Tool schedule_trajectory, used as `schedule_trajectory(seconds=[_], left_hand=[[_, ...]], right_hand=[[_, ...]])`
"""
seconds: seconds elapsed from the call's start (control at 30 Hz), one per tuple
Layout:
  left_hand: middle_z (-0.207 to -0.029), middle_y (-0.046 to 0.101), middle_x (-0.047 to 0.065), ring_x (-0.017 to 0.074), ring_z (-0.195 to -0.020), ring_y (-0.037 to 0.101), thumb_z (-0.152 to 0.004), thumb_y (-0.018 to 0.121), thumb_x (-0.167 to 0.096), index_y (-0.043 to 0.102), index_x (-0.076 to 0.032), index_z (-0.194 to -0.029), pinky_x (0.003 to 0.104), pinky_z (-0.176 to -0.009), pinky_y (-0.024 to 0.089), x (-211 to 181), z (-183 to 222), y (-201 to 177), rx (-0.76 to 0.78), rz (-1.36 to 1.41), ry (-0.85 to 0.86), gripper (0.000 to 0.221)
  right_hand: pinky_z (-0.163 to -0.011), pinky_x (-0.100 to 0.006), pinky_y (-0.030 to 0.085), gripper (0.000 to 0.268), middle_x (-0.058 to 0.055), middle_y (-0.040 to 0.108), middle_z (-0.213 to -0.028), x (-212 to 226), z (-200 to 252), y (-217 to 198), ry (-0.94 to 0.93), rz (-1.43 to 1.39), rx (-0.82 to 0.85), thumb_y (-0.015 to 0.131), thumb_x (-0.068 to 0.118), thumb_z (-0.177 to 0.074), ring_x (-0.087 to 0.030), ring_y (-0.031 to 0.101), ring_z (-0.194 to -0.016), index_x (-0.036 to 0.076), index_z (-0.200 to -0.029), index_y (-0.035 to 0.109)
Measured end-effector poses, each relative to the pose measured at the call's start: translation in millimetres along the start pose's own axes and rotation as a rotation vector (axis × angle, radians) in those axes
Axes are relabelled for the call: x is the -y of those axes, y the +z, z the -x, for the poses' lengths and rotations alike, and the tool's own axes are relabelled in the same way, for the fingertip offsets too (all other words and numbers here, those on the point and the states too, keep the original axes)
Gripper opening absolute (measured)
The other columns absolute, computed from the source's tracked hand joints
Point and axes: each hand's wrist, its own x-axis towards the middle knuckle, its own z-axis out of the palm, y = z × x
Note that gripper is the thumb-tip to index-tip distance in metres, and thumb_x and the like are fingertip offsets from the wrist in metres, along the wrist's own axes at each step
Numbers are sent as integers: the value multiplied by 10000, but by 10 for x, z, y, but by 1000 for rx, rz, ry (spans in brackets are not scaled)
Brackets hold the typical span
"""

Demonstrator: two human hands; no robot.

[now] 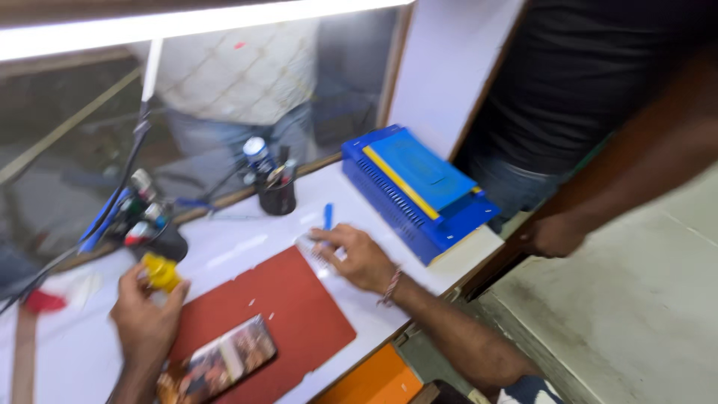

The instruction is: The person cleans the edges of a mobile phone and secures a replacement part using rubber bands.

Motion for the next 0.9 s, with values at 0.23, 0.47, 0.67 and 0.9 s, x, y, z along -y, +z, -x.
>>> schedule_trajectory(seconds=[0.23,0.47,0.67,0.9], left_hand=[[-1384,527,152,321,-1307,535,-822,952,-390,445,-53,-1458,458,-1138,467,-458,676,-390,203,-109,288,880],[-1396,444,158,350,-1303,424,-632,928,-526,377,-75,-1526,552,-1052,402,-969,688,-375,923,-574,178,1144],[-1332,476,118,318,-1259,462,-679,895,-531,443,-126,-1479,543,-1075,418,-858,583,-302,1069,-599,128,1005],[-1116,578,136,268,-1058,587,-697,787,-533,421,-99,-1500,535,-949,444,-865,512,-342,1104,-494,207,983]], right_hand=[[-593,-324,510,222,-161,754,-880,19,163,-113,93,153,-96,725,242,-1005,-170,698,-673,46,-1087,790],[-616,-345,461,259,-125,637,-783,255,403,18,92,200,46,650,185,-1089,-207,612,-689,56,-1290,752],[-556,-286,486,325,-79,600,-816,289,488,112,89,154,138,615,87,-1068,-136,596,-644,36,-1382,683],[-501,-223,545,374,-87,693,-887,193,562,191,-6,-116,326,606,-28,-977,-97,648,-622,22,-1345,648]])
